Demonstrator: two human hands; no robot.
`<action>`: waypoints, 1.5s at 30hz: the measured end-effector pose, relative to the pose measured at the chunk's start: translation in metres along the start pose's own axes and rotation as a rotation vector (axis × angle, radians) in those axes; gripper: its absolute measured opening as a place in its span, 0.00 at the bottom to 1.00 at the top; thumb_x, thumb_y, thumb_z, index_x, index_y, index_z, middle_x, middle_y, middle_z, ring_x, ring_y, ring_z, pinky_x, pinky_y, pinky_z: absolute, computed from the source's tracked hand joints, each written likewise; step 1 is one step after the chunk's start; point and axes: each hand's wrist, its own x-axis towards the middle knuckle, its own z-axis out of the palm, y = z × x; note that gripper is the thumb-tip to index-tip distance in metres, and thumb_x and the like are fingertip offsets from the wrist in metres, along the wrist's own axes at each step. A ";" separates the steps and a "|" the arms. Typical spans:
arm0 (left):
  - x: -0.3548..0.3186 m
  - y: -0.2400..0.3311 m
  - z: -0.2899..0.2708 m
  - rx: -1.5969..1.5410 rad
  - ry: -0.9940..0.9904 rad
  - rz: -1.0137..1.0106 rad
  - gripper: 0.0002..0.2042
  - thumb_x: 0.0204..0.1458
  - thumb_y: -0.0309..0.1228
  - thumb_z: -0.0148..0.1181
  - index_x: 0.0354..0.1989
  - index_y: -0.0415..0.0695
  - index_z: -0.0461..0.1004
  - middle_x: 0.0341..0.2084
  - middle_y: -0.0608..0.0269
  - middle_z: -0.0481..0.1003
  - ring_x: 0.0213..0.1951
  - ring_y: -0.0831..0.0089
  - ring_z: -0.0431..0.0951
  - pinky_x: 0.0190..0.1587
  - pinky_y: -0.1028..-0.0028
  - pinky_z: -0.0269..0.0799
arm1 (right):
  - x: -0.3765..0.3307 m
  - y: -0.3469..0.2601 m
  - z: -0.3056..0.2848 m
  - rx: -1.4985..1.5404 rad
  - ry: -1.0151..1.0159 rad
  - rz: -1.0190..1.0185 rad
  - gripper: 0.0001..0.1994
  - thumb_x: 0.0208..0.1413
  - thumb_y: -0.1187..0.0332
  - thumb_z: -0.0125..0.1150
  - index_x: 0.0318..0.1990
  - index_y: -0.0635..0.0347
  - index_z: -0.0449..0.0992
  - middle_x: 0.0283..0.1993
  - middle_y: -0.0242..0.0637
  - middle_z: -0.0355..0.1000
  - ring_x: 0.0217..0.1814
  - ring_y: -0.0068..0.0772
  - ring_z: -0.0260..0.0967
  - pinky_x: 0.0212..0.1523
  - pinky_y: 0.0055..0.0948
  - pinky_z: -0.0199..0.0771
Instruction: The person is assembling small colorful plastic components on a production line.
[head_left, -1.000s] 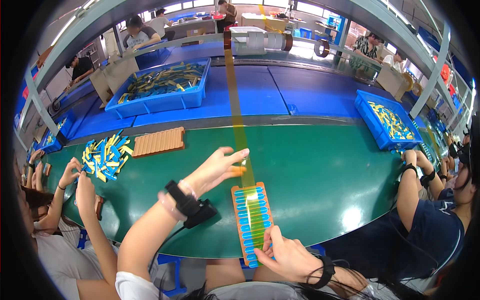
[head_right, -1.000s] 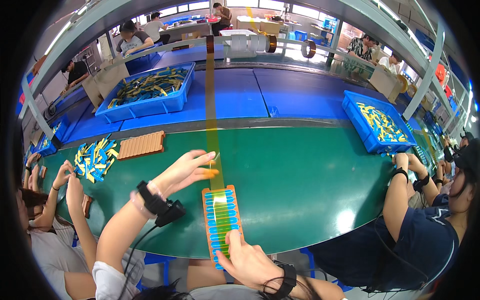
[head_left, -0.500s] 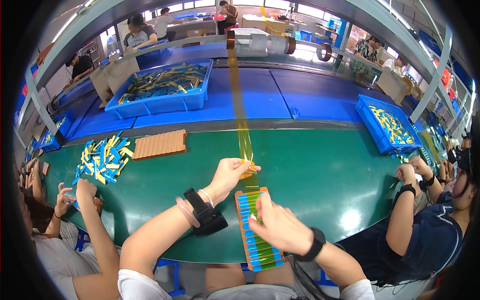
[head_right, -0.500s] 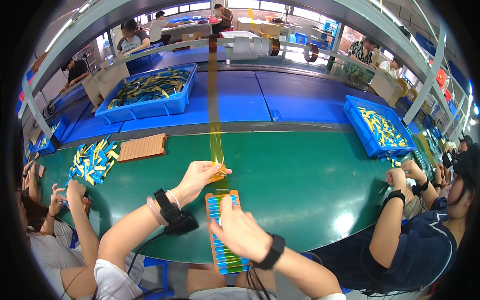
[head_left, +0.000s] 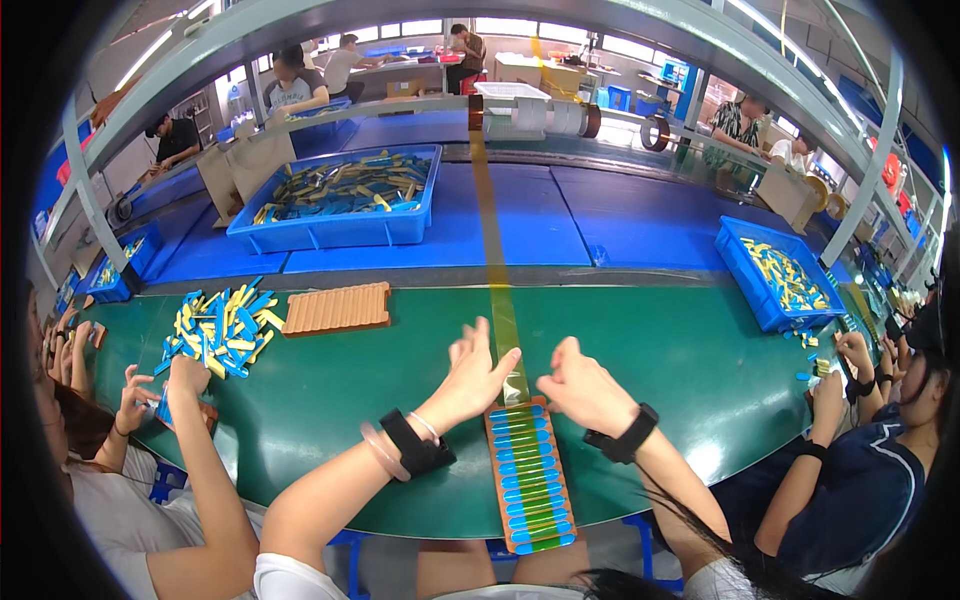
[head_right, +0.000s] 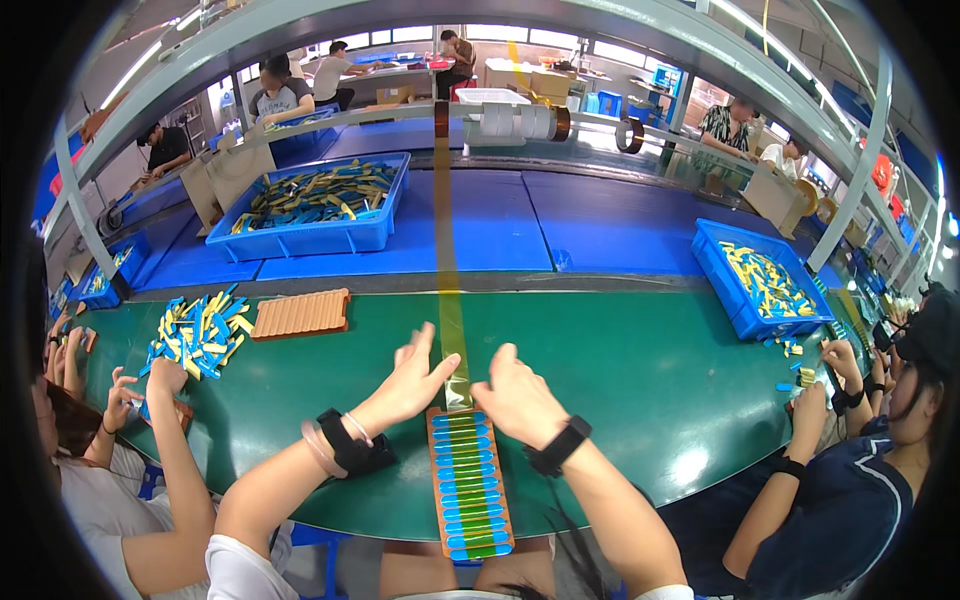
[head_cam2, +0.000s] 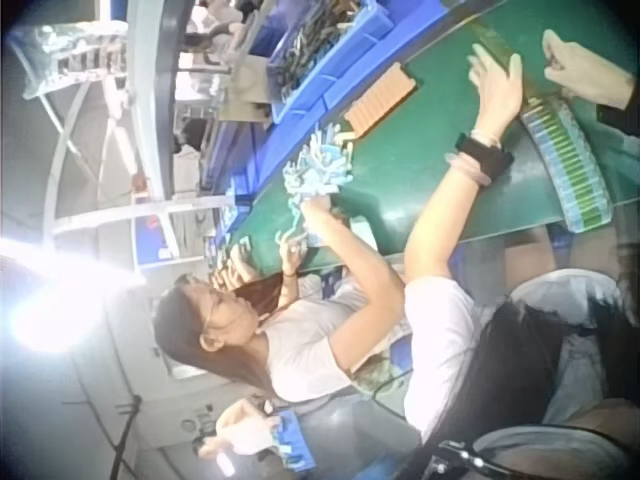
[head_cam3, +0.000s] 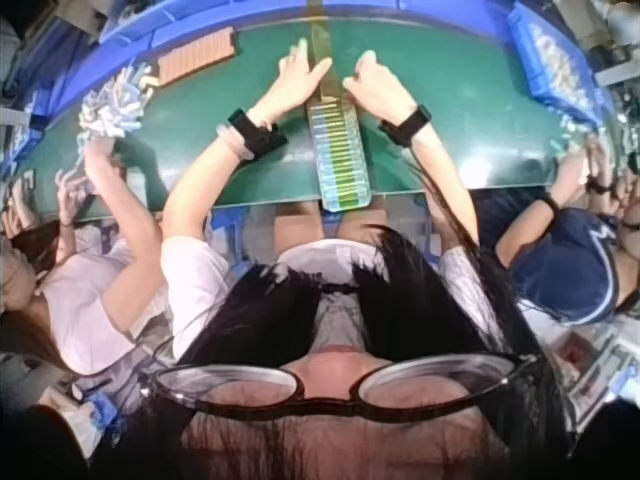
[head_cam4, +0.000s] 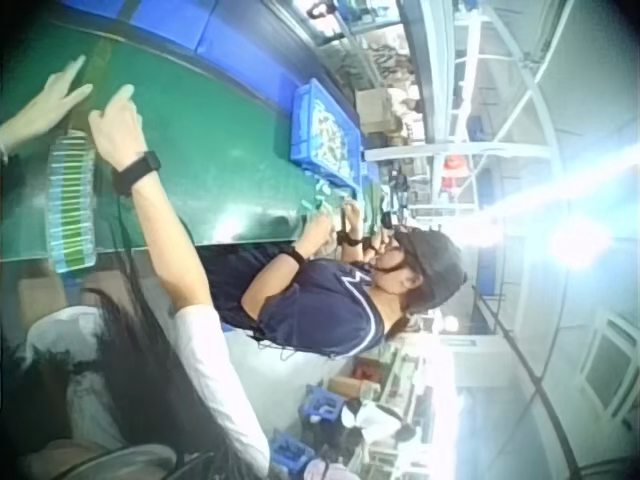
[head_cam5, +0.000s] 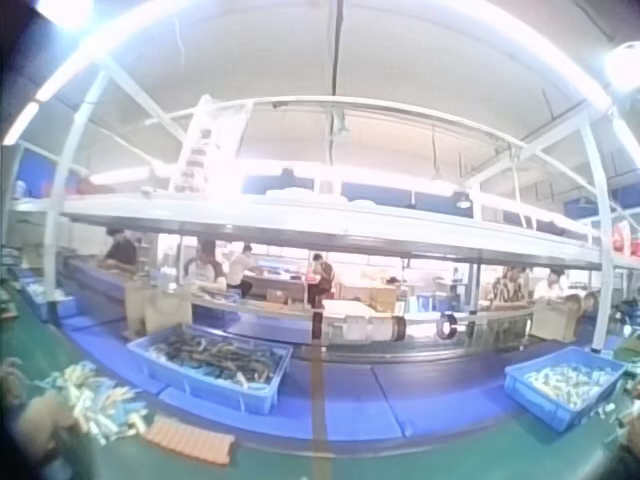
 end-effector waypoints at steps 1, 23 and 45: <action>-0.006 0.002 0.002 0.241 0.234 0.058 0.25 0.51 0.46 0.43 0.47 0.35 0.63 0.52 0.36 0.53 0.58 0.54 0.48 0.56 0.63 0.50 | -0.005 0.003 -0.005 -0.065 0.015 -0.009 0.16 0.44 0.65 0.50 0.33 0.70 0.56 0.33 0.58 0.65 0.38 0.55 0.65 0.38 0.42 0.65; -0.071 0.048 -0.091 -1.045 -0.323 -0.198 0.15 0.48 0.23 0.48 0.44 0.33 0.62 0.38 0.55 0.69 0.41 0.69 0.70 0.46 0.71 0.65 | -0.028 -0.011 0.056 -0.538 -0.162 -0.288 0.36 0.33 0.58 0.61 0.53 0.58 0.56 0.52 0.47 0.50 0.50 0.54 0.51 0.42 0.45 0.59; -0.068 0.013 -0.056 -1.131 -0.372 -0.336 0.15 0.50 0.23 0.47 0.46 0.32 0.60 0.41 0.52 0.67 0.42 0.68 0.69 0.45 0.71 0.64 | -0.006 0.117 -0.049 -0.455 0.186 0.040 0.25 0.42 0.65 0.52 0.51 0.59 0.57 0.47 0.47 0.58 0.48 0.50 0.60 0.45 0.44 0.63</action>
